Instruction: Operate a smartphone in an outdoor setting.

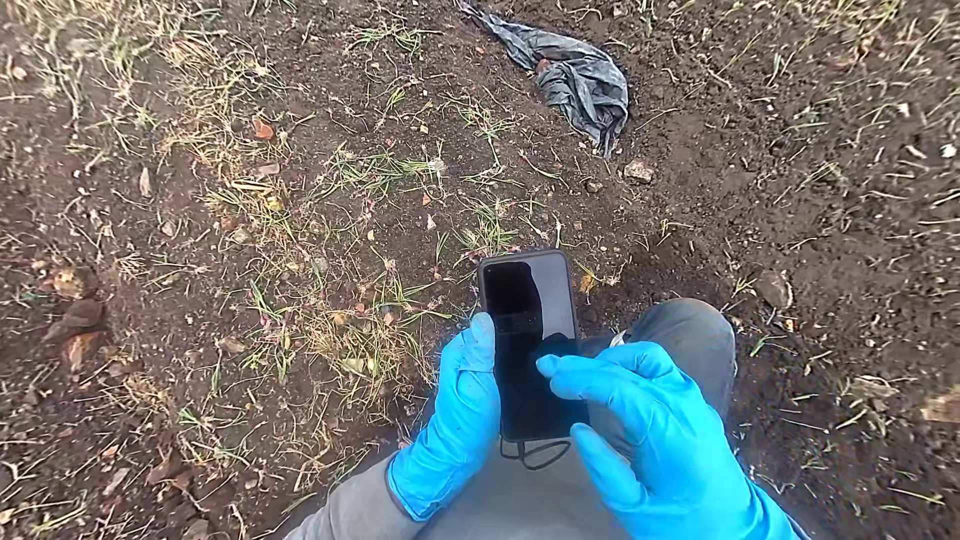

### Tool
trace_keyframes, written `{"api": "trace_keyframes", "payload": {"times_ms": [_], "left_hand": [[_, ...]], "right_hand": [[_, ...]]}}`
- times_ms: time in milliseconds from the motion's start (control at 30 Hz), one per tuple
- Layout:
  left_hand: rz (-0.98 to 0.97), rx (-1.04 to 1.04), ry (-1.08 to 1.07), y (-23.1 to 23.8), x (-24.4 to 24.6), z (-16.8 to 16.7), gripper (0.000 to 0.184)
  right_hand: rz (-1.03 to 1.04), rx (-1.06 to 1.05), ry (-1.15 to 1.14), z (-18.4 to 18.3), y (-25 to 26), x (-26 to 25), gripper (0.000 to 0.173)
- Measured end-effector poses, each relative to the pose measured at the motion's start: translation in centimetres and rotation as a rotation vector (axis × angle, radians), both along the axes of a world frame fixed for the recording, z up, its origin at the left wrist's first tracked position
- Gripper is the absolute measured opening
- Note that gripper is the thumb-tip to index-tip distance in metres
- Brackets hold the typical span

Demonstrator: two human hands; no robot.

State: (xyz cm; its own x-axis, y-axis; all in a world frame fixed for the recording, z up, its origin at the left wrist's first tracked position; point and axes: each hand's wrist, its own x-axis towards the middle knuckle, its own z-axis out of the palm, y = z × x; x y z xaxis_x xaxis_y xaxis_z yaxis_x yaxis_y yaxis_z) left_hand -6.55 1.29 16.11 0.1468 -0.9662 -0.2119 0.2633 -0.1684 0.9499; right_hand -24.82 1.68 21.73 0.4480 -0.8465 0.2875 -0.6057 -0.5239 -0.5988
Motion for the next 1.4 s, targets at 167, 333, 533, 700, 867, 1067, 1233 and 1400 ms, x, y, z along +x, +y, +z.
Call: {"api": "trace_keyframes", "payload": {"times_ms": [167, 333, 533, 700, 867, 1067, 1233, 1400], "left_hand": [[0.004, -0.013, 0.064, 0.1, 0.2, 0.2, 0.051], [0.039, -0.024, 0.023, -0.1, 0.4, 0.4, 0.053], [0.063, -0.009, -0.011, -0.2, 0.4, 0.5, 0.049], [0.056, -0.019, -0.016, -0.1, 0.3, 0.4, 0.050], [0.072, -0.022, 0.037, 0.0, 0.4, 0.4, 0.049], [0.087, 0.004, -0.033, 0.3, 0.2, 0.5, 0.049], [0.068, -0.030, 0.019, 0.7, 0.1, 0.3, 0.049], [0.037, -0.071, 0.064, 1.3, -0.1, 0.2, 0.049]], "right_hand": [[-0.048, -0.104, -0.104, 1.4, -1.8, -0.2, 0.028], [-0.039, -0.074, -0.096, 1.2, -0.5, -1.2, 0.030], [0.078, -0.011, -0.080, 0.5, 1.9, -1.0, 0.033], [0.043, -0.044, -0.051, 0.2, 2.3, -0.8, 0.034], [-0.002, -0.078, -0.084, 1.5, 2.0, -1.5, 0.037], [0.009, -0.053, -0.125, 1.0, 2.1, -1.3, 0.037], [0.013, -0.055, -0.157, 0.9, 2.1, -1.3, 0.037], [0.010, -0.056, -0.181, 0.9, 2.2, -1.1, 0.038]]}}
